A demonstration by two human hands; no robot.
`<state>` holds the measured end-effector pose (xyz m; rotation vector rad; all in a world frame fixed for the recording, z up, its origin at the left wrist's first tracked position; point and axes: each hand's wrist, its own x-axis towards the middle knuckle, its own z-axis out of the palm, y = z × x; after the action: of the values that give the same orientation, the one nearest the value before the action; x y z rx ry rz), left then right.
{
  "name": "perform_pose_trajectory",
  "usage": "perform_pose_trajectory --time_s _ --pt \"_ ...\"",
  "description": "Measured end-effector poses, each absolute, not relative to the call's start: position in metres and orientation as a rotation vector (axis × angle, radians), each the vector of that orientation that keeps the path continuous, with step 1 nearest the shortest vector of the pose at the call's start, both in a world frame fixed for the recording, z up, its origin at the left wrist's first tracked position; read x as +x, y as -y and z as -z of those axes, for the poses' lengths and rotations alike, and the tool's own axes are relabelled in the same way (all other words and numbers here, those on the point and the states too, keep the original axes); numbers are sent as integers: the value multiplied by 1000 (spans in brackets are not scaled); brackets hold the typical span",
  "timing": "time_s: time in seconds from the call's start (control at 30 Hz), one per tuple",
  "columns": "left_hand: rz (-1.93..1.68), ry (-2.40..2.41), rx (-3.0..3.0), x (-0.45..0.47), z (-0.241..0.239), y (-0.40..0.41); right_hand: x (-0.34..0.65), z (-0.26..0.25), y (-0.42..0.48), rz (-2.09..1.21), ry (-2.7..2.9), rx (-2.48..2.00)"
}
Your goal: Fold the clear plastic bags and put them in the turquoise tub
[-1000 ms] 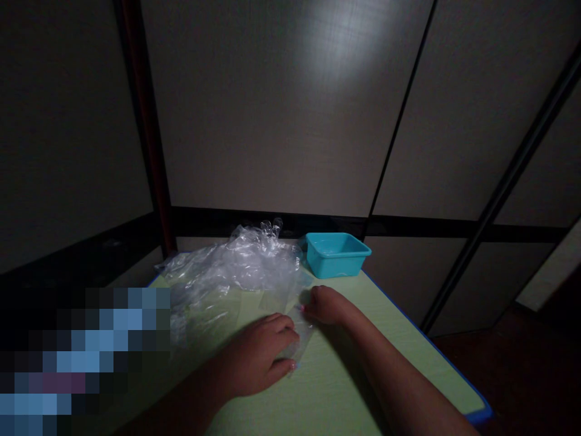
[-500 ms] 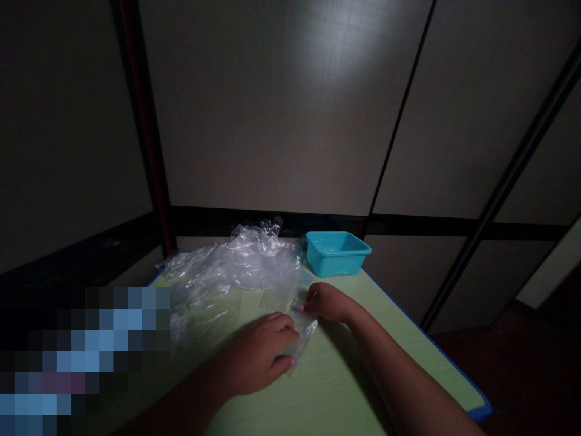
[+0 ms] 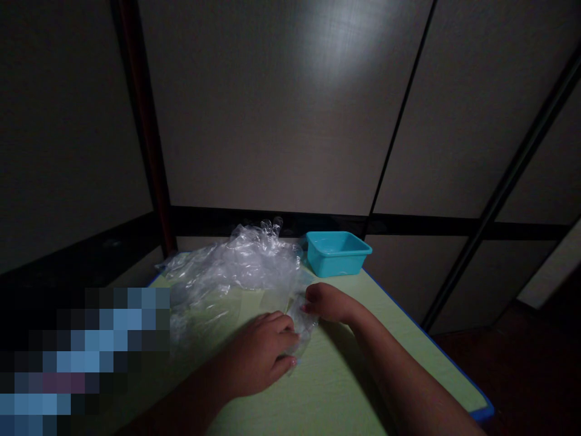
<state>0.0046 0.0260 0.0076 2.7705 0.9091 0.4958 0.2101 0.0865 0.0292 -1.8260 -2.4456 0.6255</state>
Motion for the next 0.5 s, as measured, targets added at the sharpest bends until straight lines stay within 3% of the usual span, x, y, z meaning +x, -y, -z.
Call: perform_pose_trajectory --time_s 0.5 --pt "-481 -917 2794 5 -9 -25 211 -19 -88 -1047 2257 -1310"
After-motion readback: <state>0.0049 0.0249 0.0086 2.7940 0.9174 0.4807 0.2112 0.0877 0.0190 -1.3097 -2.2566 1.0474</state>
